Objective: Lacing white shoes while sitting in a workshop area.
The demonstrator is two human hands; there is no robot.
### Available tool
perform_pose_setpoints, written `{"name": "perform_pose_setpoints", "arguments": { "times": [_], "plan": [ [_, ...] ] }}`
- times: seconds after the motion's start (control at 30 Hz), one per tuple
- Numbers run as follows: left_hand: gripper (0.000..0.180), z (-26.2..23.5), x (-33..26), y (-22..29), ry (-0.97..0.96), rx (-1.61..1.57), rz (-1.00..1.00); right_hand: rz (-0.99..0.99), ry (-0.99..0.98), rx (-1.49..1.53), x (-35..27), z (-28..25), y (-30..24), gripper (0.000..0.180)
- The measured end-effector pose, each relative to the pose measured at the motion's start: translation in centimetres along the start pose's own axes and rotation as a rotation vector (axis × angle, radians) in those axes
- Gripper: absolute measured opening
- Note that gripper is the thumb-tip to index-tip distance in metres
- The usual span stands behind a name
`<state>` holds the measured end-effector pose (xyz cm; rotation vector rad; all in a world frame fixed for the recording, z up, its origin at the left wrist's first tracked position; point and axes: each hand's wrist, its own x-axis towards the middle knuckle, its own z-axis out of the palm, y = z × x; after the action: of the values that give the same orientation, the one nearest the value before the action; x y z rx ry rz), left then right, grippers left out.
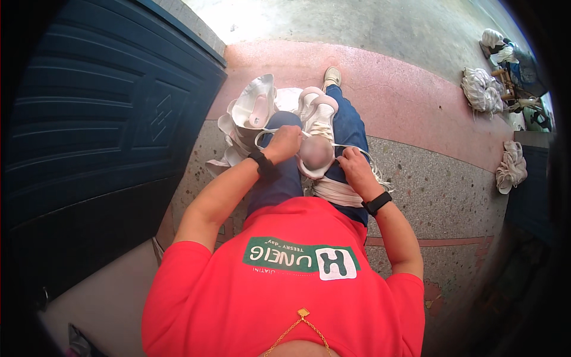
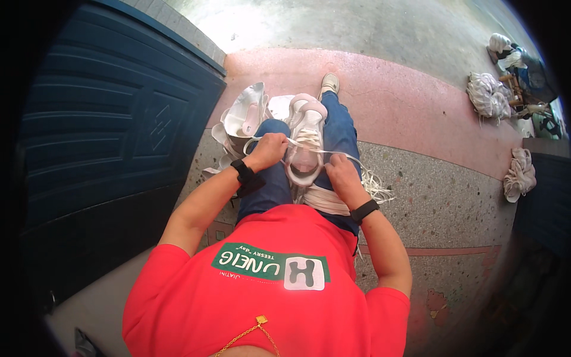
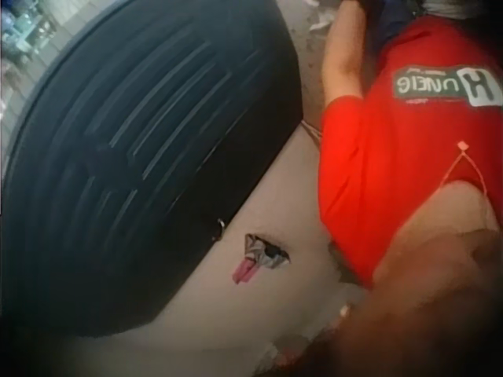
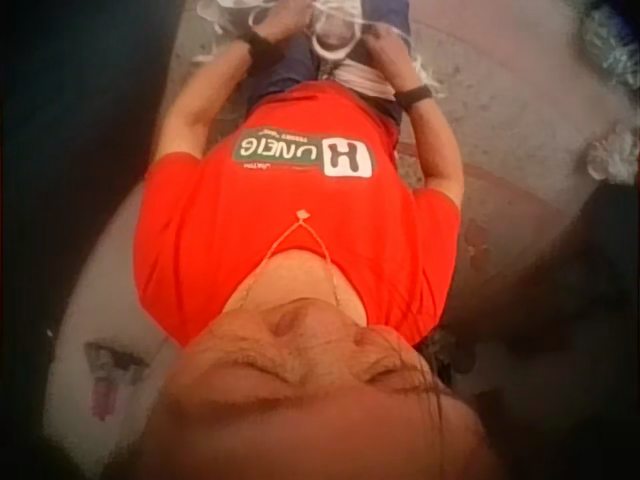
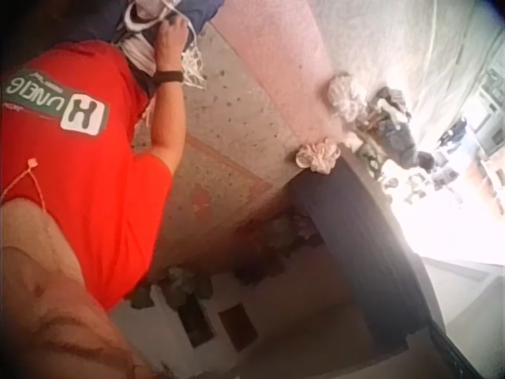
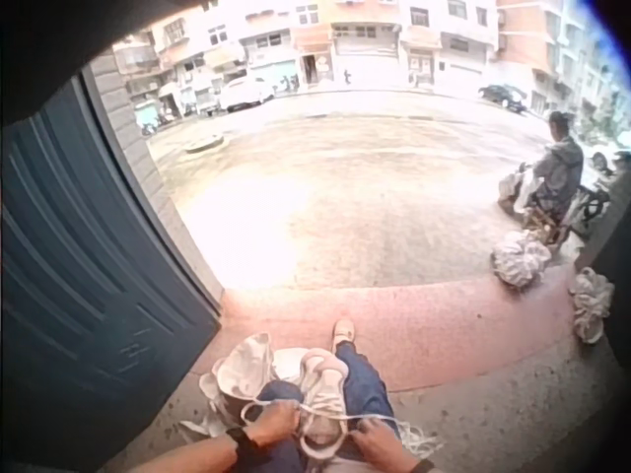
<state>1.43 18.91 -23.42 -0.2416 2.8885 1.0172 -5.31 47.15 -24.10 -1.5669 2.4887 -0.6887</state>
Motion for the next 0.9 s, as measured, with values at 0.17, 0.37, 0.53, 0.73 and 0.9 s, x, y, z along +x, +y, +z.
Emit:
{"name": "perform_pose_setpoints", "arguments": {
  "times": [0.17, 0.37, 0.53, 0.73, 0.9],
  "plan": [
    [0.02, 0.0, -0.4, 0.8, 0.031, -0.039, -0.039, 0.045, 0.033, -0.11, -0.4, 0.4, -0.2, 0.006],
    [0.019, 0.9, -0.4, 1.9, -0.009, 0.082, -0.003, 0.093, -0.006, -0.079, 0.1, 0.1, -0.3, 0.007],
    [0.02, 0.2, -1.0, 3.3, 0.049, 0.408, 0.119, 0.247, 0.024, 0.009, 0.8, 0.5, -0.8, 0.005],
    [0.027, -0.6, -3.0, 5.1, 0.11, 0.54, 0.246, 0.055, -0.036, -0.093, 0.5, 0.3, 0.3, 0.004],
    [0.018, 1.4, -3.5, 3.4, 0.114, 0.458, 0.171, 0.067, -0.029, -0.039, 0.3, 0.0, 0.7, 0.005]
  ]
}}
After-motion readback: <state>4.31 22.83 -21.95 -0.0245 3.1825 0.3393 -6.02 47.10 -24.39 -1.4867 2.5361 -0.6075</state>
